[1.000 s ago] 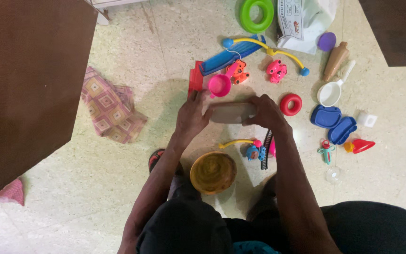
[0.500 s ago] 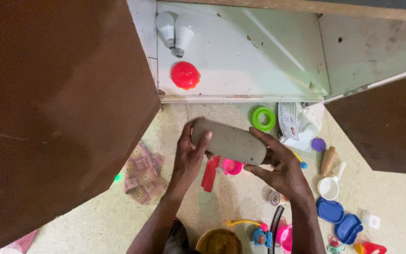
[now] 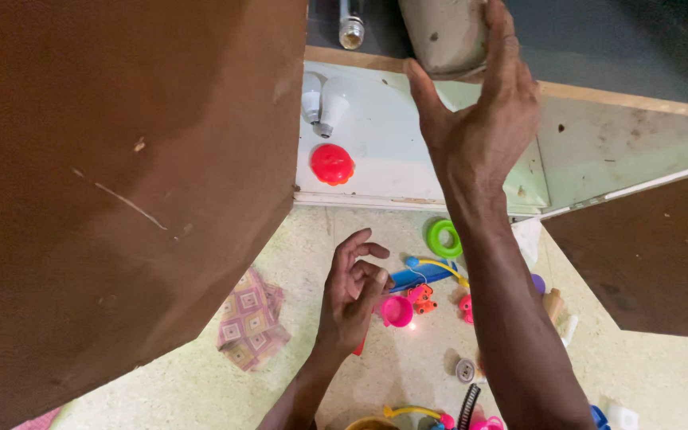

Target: The person picks up toy items from the floor, including a toy cup, a small rolling pin, a blue container, a toy syringe, and a toy stethoscope, and places them into the shelves of a brown cabinet.

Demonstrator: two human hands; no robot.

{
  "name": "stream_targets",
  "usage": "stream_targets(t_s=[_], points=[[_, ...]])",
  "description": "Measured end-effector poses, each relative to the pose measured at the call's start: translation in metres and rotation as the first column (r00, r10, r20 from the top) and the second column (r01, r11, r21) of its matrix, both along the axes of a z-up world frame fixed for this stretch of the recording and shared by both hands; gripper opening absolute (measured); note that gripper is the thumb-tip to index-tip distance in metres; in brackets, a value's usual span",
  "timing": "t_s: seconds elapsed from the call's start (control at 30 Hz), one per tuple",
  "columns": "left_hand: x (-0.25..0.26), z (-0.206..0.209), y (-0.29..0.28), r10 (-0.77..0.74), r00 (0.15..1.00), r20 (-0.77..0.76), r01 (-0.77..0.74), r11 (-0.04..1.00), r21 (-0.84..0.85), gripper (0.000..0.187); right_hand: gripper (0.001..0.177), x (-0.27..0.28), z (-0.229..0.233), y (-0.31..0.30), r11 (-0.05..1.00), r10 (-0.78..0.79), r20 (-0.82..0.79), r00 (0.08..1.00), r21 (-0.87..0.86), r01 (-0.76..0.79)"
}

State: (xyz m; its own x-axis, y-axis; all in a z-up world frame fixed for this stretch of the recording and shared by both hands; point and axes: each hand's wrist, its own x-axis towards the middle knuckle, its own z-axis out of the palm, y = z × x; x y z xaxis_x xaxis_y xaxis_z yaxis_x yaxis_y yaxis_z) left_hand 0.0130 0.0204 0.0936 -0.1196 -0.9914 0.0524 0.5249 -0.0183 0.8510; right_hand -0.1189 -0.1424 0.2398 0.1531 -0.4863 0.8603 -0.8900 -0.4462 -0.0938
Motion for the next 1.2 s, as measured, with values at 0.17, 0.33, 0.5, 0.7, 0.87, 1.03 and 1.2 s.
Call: stream_targets(t_s=[0.17,0.33,0.5,0.7,0.87,1.03,1.2], points=[[0.009,-0.01,0.002,0.059,0.996,0.073,-0.058,0.998,-0.009,0.056,0.072,0.022,0.003,-0.012,0.998,-0.058,-0.087,0.995,0.027,0.06],[0.007,-0.016,-0.001,0.105,0.989,0.108,-0.107,0.994,0.013,0.056,0.049,0.019,0.009,-0.024,0.99,0.029,-0.029,0.999,0.14,-0.025],[0.0,-0.027,-0.001,0.088,0.981,0.173,-0.099,0.994,0.055,0.056,0.037,-0.006,0.009,-0.035,0.938,0.241,0.123,0.963,0.226,-0.263],[-0.005,-0.048,0.003,0.048,0.968,0.247,-0.059,0.998,0.038,0.046,0.035,-0.047,-0.015,0.001,0.936,0.266,0.158,0.951,0.193,-0.294],[-0.012,-0.063,0.0,-0.006,0.929,0.369,-0.044,0.991,0.127,0.037,0.036,-0.064,-0.079,0.095,0.959,0.001,0.311,0.951,0.269,-0.089],[-0.015,-0.091,0.008,0.024,0.861,0.508,-0.031,1.0,0.004,0.029,0.038,-0.102,-0.145,0.143,0.819,-0.126,0.487,0.864,0.543,-0.187],[-0.01,-0.14,0.039,-0.03,0.618,0.785,0.119,0.991,-0.055,0.028,0.033,-0.177,-0.187,0.137,0.486,0.012,0.278,0.961,0.838,-0.248]])
